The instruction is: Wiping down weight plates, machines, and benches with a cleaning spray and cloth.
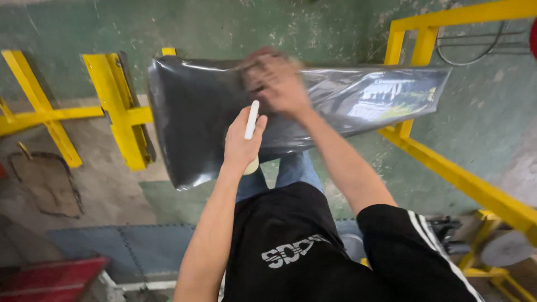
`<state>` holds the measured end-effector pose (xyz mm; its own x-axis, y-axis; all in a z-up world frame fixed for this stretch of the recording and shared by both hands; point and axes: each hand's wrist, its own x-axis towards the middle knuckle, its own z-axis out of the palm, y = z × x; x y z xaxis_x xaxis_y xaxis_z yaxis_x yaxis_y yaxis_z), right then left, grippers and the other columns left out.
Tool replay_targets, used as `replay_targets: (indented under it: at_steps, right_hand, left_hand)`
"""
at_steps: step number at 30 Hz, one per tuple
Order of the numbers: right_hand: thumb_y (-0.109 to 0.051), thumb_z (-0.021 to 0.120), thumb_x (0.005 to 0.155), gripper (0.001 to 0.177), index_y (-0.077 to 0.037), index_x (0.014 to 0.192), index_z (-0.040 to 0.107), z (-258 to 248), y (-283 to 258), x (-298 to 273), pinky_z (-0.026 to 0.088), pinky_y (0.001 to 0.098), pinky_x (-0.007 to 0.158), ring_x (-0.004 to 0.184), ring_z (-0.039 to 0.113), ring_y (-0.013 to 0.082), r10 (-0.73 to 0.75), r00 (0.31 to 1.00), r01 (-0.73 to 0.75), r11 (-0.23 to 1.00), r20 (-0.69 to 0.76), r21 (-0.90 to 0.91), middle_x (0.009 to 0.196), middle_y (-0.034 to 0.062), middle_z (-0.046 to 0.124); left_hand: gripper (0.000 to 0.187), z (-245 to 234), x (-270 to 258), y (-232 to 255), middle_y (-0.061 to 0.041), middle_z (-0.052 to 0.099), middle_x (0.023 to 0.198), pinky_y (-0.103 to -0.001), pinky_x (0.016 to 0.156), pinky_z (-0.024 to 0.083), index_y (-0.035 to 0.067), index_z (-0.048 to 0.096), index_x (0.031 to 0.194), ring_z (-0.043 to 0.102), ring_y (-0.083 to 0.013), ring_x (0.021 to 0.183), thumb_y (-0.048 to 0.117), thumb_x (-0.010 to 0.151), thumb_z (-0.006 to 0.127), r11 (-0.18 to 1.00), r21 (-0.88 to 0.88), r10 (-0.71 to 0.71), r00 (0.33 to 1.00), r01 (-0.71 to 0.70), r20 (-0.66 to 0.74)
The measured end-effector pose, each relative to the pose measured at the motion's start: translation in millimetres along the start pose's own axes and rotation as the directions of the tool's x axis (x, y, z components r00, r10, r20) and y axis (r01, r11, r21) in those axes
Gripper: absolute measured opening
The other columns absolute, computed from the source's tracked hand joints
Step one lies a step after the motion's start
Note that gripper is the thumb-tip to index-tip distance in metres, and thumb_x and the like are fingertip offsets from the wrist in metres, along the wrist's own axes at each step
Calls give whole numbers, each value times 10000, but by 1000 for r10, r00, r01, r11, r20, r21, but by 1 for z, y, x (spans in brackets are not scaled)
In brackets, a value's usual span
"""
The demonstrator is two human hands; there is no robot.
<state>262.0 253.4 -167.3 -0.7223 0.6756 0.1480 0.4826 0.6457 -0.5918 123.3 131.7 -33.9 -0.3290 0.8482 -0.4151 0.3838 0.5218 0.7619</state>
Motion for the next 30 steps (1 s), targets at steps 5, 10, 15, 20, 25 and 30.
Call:
replay_targets:
  at_steps: [5,10,15,20,25,30]
  right_hand:
    - [-359,541,1012,334,-121,1196,686,-9,157,-89,440,560,1014,1196,599,426,571,800,-571,819,186,-57,1292,189,643]
    - [-338,487,1091,400,-26,1039,732,38,290,-132,504,540,842,987,651,456,689,707,-699,715,161,8,1047,223,704]
    - [-252,618,999,223,-69,896,695,60,215,-65,437,385,619,707,562,215,671,478,-699,-100,566,708,837,94,638]
    - [-268,613,955,409,-282,1362,648,37,54,-58,284,599,1124,1406,352,383,124,970,-125,992,208,-7,1580,124,392]
    - [-353,641,1021,576,-333,1587,537,-17,47,-125,39,667,1262,1605,63,431,49,932,-75,996,359,57,1749,154,181]
    - [-399,605,989,622,-213,1574,504,-12,137,-129,79,718,1158,1534,224,449,469,860,-454,883,204,-116,1660,156,317]
  left_hand:
    - [376,42,12,16,-199,742,1009,-485,830,553,84,700,1140,697,-423,996,401,938,690,985,65,-164,983,158,87]
    - [396,77,18,15,-211,740,971,-514,852,534,80,723,972,680,-432,999,470,935,669,925,251,-334,927,286,172]
    - [405,84,8,10,-165,731,977,-519,836,535,64,681,970,688,-406,978,468,949,660,922,311,-279,952,229,128]
    - [365,64,-11,2,-178,680,1133,-504,837,531,65,662,1154,657,-413,1030,365,948,681,985,148,-73,990,91,-125]
    - [360,48,-22,-8,-168,667,1100,-485,827,536,52,645,1174,672,-392,987,341,964,689,984,87,-133,965,156,-226]
    - [331,35,-35,-22,-175,685,1083,-478,813,535,43,680,1177,669,-402,988,306,976,689,993,59,-93,983,103,-155]
